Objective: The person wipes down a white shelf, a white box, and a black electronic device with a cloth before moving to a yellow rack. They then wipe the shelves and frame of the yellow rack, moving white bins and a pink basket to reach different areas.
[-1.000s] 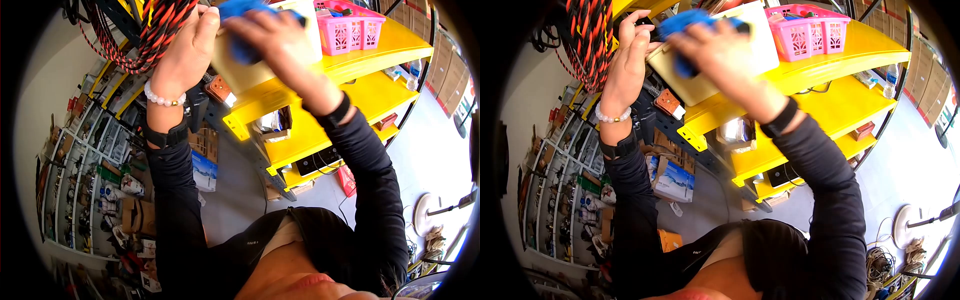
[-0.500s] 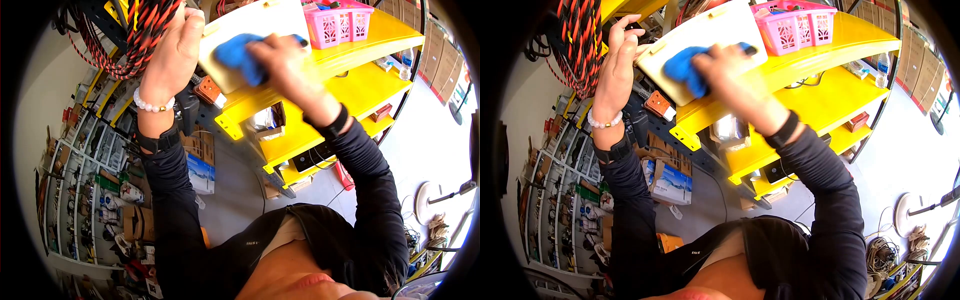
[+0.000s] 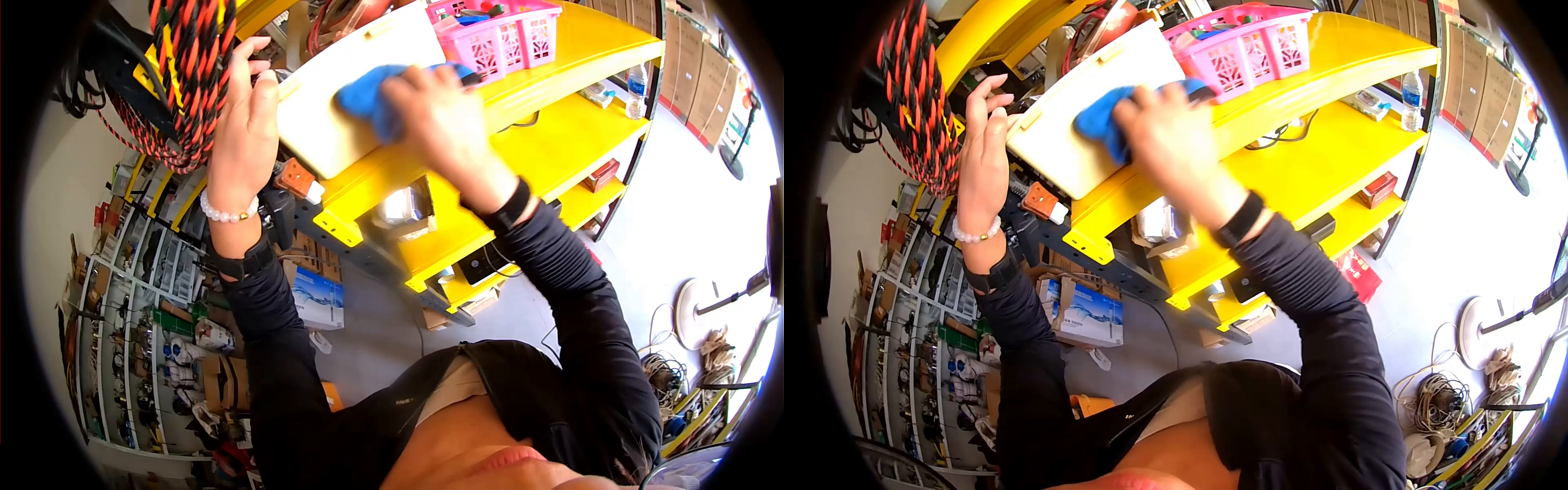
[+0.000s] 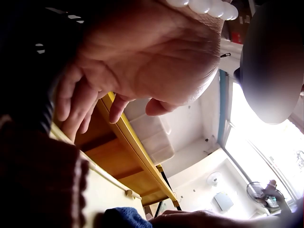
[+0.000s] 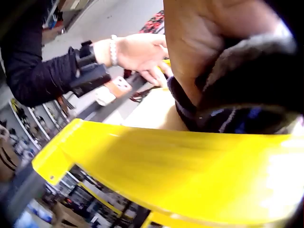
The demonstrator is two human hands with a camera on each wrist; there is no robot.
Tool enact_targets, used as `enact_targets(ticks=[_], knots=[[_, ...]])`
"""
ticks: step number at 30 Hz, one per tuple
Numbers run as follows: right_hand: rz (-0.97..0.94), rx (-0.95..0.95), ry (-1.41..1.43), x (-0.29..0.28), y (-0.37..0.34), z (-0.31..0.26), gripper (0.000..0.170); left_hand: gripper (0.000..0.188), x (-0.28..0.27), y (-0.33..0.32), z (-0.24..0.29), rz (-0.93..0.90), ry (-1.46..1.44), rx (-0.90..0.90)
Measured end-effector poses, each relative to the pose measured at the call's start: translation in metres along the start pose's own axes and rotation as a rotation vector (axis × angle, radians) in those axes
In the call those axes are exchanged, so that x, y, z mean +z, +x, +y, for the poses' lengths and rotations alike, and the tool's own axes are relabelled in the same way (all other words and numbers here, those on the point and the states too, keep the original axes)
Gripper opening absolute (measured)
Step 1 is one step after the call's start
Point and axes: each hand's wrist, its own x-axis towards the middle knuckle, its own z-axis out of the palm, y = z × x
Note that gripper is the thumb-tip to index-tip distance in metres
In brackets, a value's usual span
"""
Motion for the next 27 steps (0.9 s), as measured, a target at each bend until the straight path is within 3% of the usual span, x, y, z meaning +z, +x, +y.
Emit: enact_targets(ticks=[1,4,5,7,10,13,15,17,21,23,25,27], knots=[[-0.067,-0.043,0.031,0.007,-0.005,-0.012,0.020,0.040,0.003,0.002,0.002,0.011,0.021,-0.004],[-0.204,-0.475,0.061,0.016,-0.021,-0.048,0.012,0.038,0.015,0.002,0.012,0.110,0.195,0.010],[-0.162,-0.486,0.093,0.015,-0.021,-0.052,0.012,0.038,0.018,0.002,0.019,0.143,0.258,-0.028],[-0.255,-0.426,0.182,0.008,-0.016,-0.034,0.013,0.037,0.027,-0.001,0.011,0.195,0.332,-0.056],[-0.211,-0.296,0.028,-0.009,-0.026,0.018,0.022,0.036,0.037,-0.004,0.016,0.222,0.306,-0.159],[-0.130,-0.163,-0.063,-0.034,-0.038,0.085,0.023,0.039,0.051,-0.006,0.023,0.270,0.400,-0.113],[-0.139,-0.088,-0.094,-0.046,-0.045,0.111,0.029,0.045,0.068,-0.005,0.038,0.240,0.640,0.041],[-0.176,-0.072,-0.073,-0.051,-0.051,0.121,0.044,0.048,0.092,-0.001,0.058,0.183,0.621,0.199],[-0.197,-0.051,0.104,-0.067,-0.062,0.122,0.063,0.052,0.141,0.017,0.085,-0.027,0.330,0.181],[-0.207,-0.086,0.114,-0.064,-0.066,0.137,0.061,0.056,0.162,0.031,0.082,-0.039,0.339,0.198],[-0.148,-0.097,0.199,-0.067,-0.062,0.160,0.045,0.058,0.183,0.041,0.067,-0.006,0.372,0.205],[0.119,-0.129,0.221,-0.079,-0.043,0.181,0.040,0.059,0.193,0.044,0.062,0.052,0.359,0.203]])
